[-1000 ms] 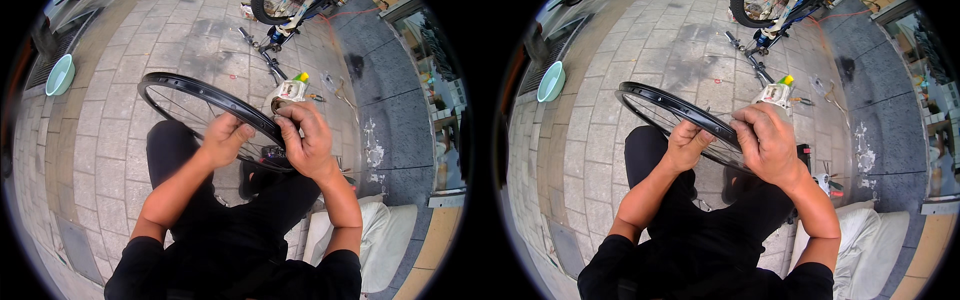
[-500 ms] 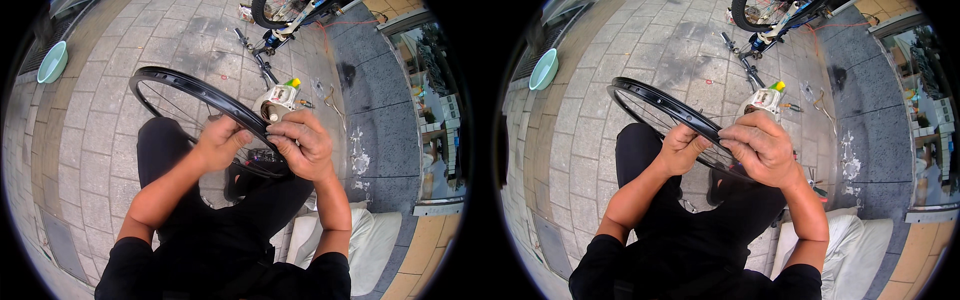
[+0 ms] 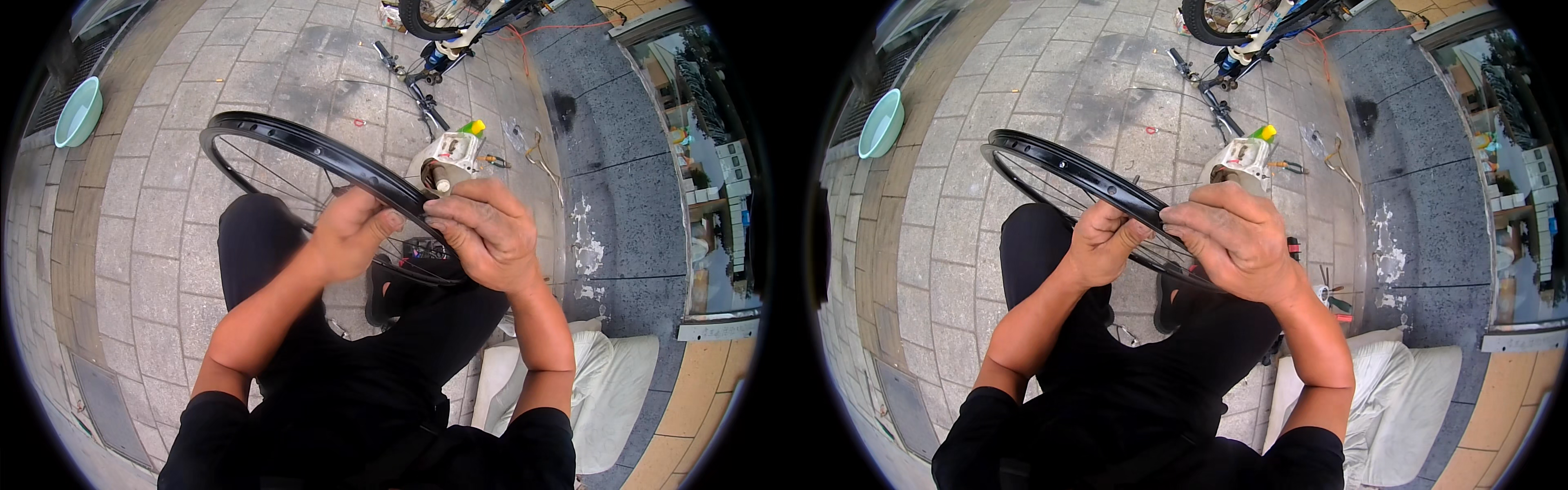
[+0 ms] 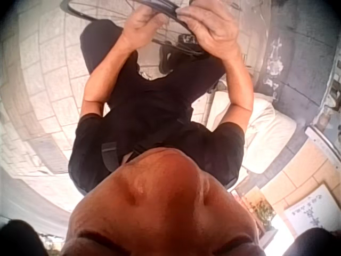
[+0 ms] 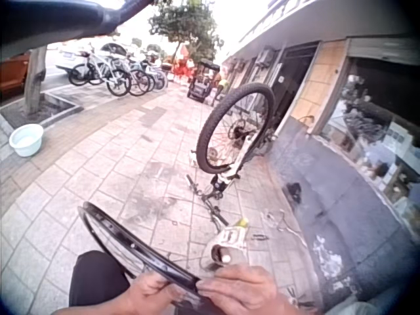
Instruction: The person is repairing a bicycle wheel by adjusting the spokes and tightening the nipples. They are sitting on the ground and using their hands to manipulate the wheel components.
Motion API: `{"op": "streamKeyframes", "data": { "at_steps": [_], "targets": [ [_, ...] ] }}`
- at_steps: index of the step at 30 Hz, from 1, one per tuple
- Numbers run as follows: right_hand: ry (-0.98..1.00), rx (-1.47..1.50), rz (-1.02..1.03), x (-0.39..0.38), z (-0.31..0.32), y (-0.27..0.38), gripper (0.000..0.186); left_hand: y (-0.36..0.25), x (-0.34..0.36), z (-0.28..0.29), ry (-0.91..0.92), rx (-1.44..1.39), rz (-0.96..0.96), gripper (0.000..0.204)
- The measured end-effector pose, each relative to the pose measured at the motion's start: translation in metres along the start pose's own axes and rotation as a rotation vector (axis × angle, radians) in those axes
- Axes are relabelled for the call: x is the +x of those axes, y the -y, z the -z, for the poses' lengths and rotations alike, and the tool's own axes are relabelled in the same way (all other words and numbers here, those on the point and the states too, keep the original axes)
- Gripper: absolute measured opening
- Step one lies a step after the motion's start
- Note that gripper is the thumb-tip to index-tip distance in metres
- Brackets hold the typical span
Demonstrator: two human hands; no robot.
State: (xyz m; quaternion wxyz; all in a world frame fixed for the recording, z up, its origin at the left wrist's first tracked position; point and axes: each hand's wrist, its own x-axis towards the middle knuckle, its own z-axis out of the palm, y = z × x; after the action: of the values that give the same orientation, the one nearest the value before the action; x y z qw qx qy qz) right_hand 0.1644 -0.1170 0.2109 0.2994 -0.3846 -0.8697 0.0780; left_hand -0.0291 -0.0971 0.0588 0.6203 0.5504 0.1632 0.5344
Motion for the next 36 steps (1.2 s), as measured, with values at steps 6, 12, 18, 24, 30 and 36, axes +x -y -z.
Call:
{"op": "streamKeyframes", "data": {
  "at_steps": [6,12,18,24,30,36],
  "targets": [
    [0.021,0.034,0.071,0.003,0.002,-0.006,0.025,0.003,0.0,0.0,0.004,-0.028,-0.009,0.029],
    [0.134,-0.027,0.139,0.012,0.016,-0.007,0.03,0.008,0.001,0.001,0.005,-0.02,0.001,0.029],
    [0.226,-0.089,0.175,0.037,0.028,0.005,0.018,0.002,0.002,-0.001,-0.017,0.035,0.044,0.029],
    [0.458,-0.362,0.324,0.05,0.043,0.017,0.027,0.006,0.002,-0.002,-0.028,0.088,0.004,0.03],
    [0.553,-0.486,0.442,0.056,0.045,0.023,0.026,0.007,0.003,-0.002,-0.001,0.059,0.0,0.022],
    [0.533,-0.243,0.254,0.052,0.04,0.013,0.023,0.002,0.004,-0.004,-0.004,0.003,0.02,0.024]
  ]
}}
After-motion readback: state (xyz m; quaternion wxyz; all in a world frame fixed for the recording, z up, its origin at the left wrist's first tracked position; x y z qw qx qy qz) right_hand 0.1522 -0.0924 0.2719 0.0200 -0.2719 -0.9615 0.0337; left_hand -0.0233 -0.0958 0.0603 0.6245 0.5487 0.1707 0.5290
